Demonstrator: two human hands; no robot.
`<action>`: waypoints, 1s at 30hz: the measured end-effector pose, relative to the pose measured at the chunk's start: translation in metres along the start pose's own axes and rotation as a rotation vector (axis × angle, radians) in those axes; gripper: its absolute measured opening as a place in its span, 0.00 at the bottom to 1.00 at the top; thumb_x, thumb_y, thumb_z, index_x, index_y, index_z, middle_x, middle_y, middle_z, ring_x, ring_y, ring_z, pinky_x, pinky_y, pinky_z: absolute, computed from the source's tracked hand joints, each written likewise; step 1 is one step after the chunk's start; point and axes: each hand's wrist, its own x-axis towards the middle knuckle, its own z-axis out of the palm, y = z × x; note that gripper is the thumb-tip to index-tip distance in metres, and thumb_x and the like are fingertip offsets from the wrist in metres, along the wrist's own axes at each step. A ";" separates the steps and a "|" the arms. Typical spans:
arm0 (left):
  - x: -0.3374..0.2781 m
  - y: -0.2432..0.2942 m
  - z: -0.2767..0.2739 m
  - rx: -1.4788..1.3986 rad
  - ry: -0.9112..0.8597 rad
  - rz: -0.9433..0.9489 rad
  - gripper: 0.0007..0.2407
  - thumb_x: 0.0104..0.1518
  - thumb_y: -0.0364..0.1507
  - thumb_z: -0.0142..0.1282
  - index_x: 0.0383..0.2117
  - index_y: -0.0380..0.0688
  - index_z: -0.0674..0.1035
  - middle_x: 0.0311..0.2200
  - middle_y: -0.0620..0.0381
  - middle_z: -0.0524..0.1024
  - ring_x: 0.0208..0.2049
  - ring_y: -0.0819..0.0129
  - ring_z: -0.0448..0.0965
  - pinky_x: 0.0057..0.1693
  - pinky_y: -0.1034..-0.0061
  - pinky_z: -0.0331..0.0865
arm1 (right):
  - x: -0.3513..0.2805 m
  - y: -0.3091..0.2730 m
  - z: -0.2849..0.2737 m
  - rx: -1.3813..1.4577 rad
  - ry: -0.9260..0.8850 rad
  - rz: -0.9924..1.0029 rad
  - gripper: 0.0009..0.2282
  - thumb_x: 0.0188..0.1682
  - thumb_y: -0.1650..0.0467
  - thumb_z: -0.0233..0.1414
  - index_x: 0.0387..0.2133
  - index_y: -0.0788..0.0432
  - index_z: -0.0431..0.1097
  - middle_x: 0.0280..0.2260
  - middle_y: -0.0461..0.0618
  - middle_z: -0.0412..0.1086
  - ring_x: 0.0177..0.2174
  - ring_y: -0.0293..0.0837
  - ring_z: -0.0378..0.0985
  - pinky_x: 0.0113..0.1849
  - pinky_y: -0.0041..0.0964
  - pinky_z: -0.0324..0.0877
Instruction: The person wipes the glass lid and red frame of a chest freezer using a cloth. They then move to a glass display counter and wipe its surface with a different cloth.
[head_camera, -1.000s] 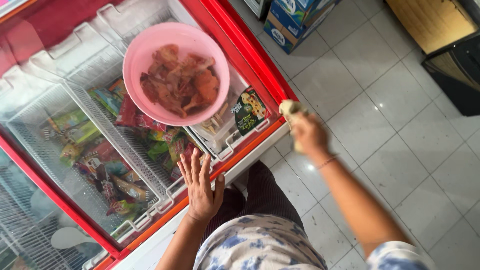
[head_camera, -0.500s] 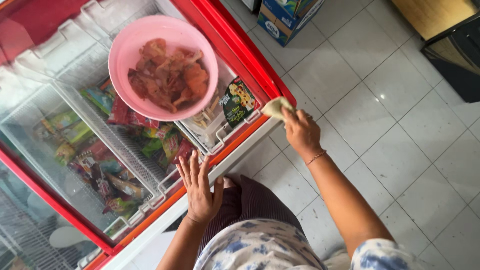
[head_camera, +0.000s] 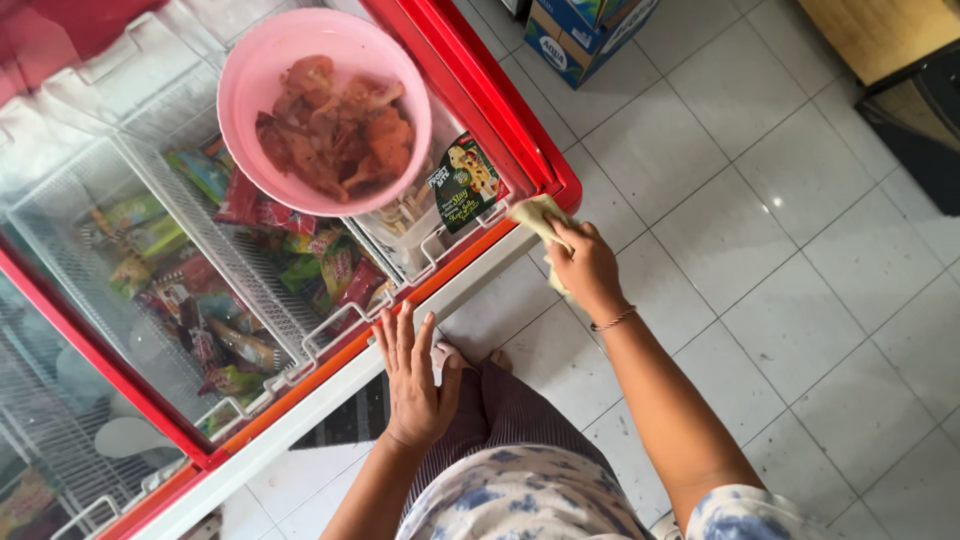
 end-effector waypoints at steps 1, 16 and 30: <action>-0.005 0.004 0.001 -0.069 0.003 -0.020 0.24 0.63 0.27 0.52 0.66 0.36 0.61 0.71 0.34 0.52 0.75 0.37 0.45 0.75 0.48 0.41 | -0.001 -0.002 -0.005 0.108 -0.092 0.051 0.15 0.52 0.64 0.54 0.51 0.53 0.73 0.40 0.54 0.72 0.37 0.50 0.78 0.39 0.42 0.75; -0.066 0.001 0.036 -1.199 0.265 -0.759 0.13 0.65 0.25 0.56 0.55 0.40 0.73 0.45 0.55 0.76 0.45 0.73 0.74 0.49 0.78 0.71 | -0.115 -0.064 0.016 1.047 -0.912 0.236 0.19 0.52 0.69 0.57 0.56 0.60 0.66 0.46 0.50 0.70 0.43 0.39 0.72 0.46 0.35 0.69; -0.099 0.025 0.007 -0.641 0.345 -0.486 0.17 0.60 0.17 0.58 0.55 0.43 0.76 0.50 0.51 0.69 0.49 0.67 0.73 0.52 0.81 0.69 | -0.142 -0.074 0.033 1.193 -1.004 0.380 0.22 0.45 0.67 0.61 0.52 0.64 0.69 0.42 0.48 0.73 0.40 0.39 0.75 0.41 0.34 0.72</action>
